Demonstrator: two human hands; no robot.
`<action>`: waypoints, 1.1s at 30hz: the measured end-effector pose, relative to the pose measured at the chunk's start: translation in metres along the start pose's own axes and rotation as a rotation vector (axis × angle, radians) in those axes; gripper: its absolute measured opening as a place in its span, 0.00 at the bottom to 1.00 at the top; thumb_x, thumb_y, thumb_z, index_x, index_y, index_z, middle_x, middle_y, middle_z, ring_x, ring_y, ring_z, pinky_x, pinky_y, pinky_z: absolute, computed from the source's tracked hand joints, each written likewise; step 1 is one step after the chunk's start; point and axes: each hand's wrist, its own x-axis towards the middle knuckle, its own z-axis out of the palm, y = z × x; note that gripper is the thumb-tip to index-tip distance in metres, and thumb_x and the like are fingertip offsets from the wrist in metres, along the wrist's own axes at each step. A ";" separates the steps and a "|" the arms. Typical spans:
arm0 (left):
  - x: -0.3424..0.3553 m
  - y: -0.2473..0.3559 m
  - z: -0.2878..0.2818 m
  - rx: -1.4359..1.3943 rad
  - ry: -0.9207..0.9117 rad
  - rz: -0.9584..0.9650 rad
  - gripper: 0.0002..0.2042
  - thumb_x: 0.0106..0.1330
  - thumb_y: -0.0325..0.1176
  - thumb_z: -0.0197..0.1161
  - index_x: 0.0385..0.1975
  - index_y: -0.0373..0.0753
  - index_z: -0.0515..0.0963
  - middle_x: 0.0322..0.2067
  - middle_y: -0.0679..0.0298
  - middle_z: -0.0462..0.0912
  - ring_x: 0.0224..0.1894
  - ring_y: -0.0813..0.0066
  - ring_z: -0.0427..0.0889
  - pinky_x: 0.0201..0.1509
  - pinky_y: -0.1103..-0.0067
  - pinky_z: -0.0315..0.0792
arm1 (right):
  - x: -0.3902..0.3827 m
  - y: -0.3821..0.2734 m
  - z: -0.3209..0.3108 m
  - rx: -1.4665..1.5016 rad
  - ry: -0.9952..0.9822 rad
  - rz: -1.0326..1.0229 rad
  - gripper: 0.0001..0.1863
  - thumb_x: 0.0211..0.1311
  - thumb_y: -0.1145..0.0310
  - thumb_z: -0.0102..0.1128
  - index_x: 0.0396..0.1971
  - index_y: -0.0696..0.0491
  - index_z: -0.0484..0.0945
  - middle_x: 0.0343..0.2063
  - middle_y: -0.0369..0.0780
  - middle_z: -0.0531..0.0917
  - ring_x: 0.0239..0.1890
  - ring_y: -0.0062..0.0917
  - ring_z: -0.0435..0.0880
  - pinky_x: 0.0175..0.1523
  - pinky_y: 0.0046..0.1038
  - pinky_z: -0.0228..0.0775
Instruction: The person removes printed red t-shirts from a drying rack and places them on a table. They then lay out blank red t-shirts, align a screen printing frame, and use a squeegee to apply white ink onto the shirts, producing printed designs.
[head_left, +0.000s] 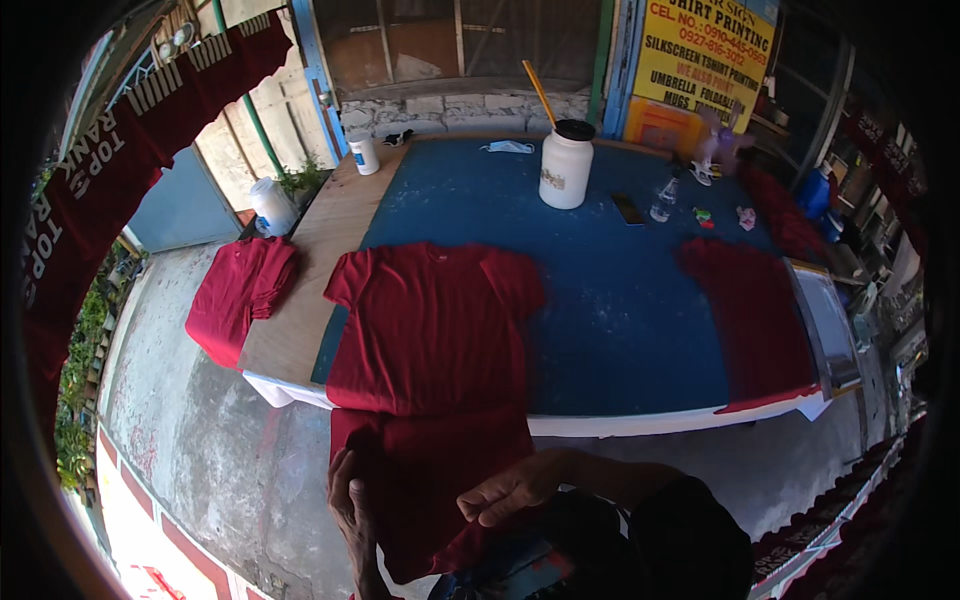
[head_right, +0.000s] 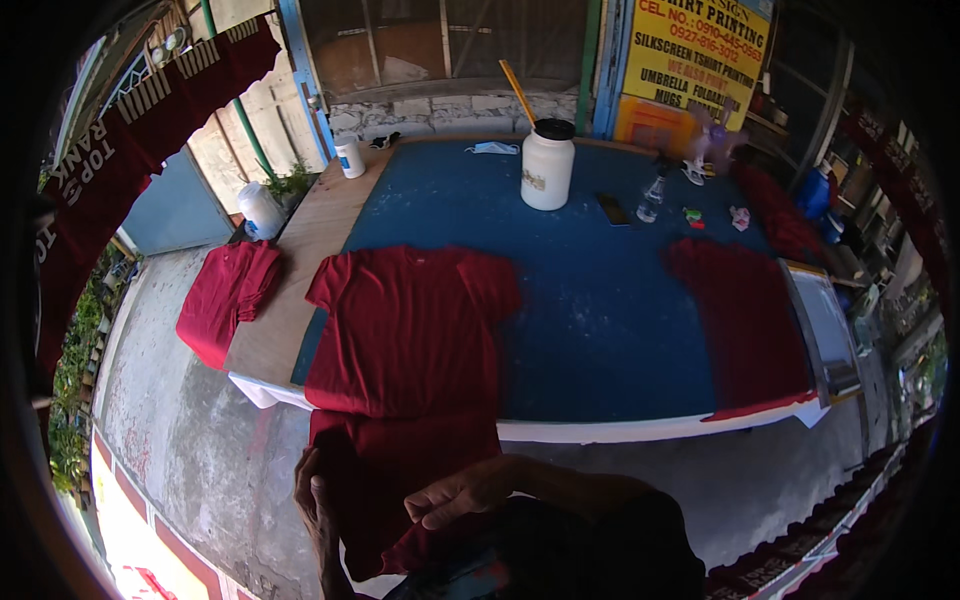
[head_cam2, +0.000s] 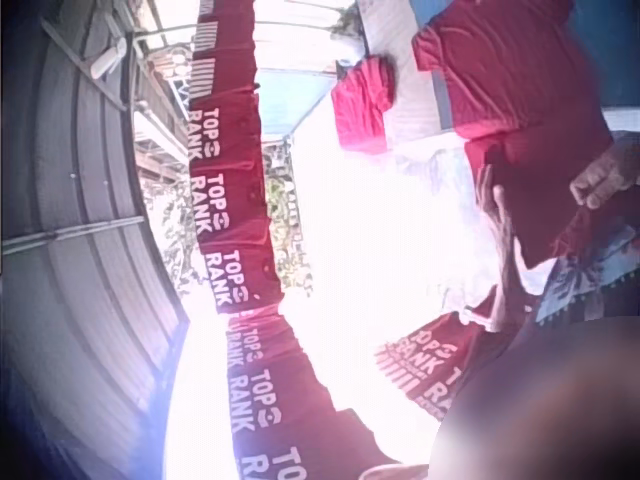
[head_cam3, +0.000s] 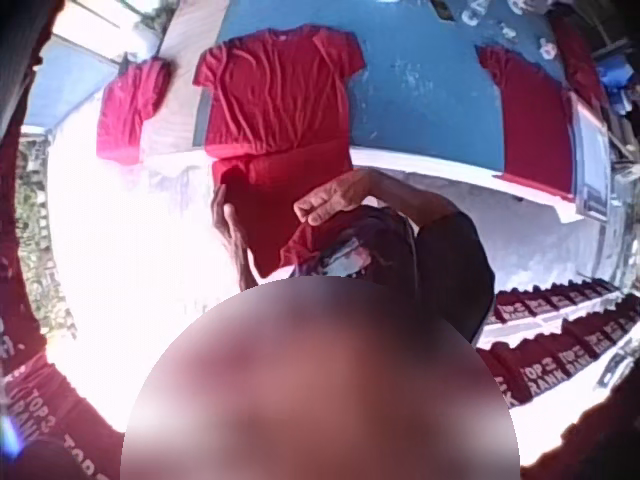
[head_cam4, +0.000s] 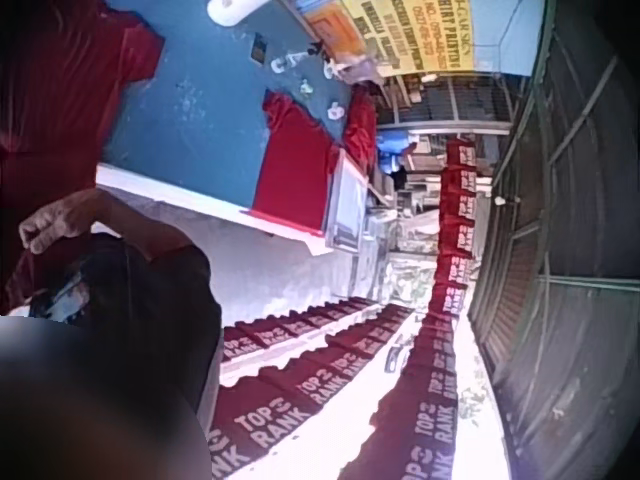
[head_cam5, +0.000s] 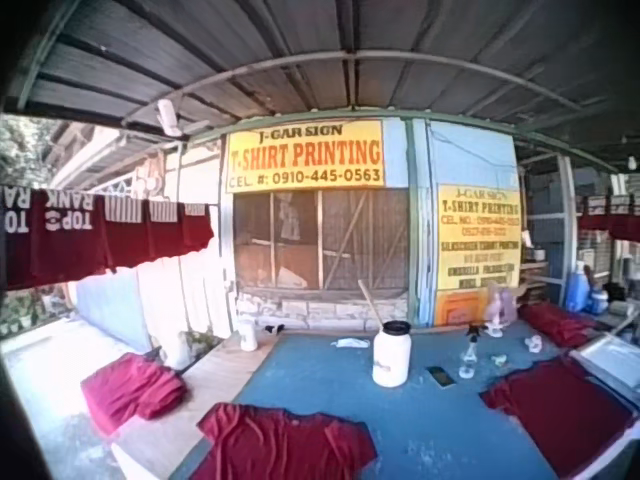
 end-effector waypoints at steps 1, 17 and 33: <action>0.003 0.010 0.007 -0.067 -0.201 0.022 0.30 0.80 0.54 0.58 0.61 0.29 0.81 0.63 0.47 0.81 0.71 0.49 0.75 0.73 0.61 0.69 | -0.016 -0.001 0.010 0.014 0.087 0.030 0.17 0.84 0.50 0.53 0.48 0.50 0.69 0.34 0.27 0.64 0.37 0.12 0.62 0.47 0.24 0.58; -0.036 0.031 0.106 -0.242 -1.331 -0.343 0.11 0.79 0.32 0.63 0.50 0.31 0.83 0.37 0.60 0.88 0.41 0.78 0.82 0.49 0.74 0.78 | -0.228 0.013 0.153 0.323 1.368 -0.410 0.13 0.79 0.60 0.61 0.46 0.56 0.75 0.31 0.27 0.75 0.34 0.07 0.70 0.40 0.15 0.58; 0.040 0.212 0.188 -0.030 -0.056 0.239 0.08 0.68 0.29 0.77 0.31 0.33 0.84 0.23 0.69 0.83 0.28 0.85 0.73 0.35 0.81 0.68 | -0.465 0.049 0.175 -0.466 1.758 -0.032 0.13 0.63 0.76 0.75 0.47 0.61 0.87 0.29 0.37 0.89 0.29 0.19 0.86 0.35 0.24 0.77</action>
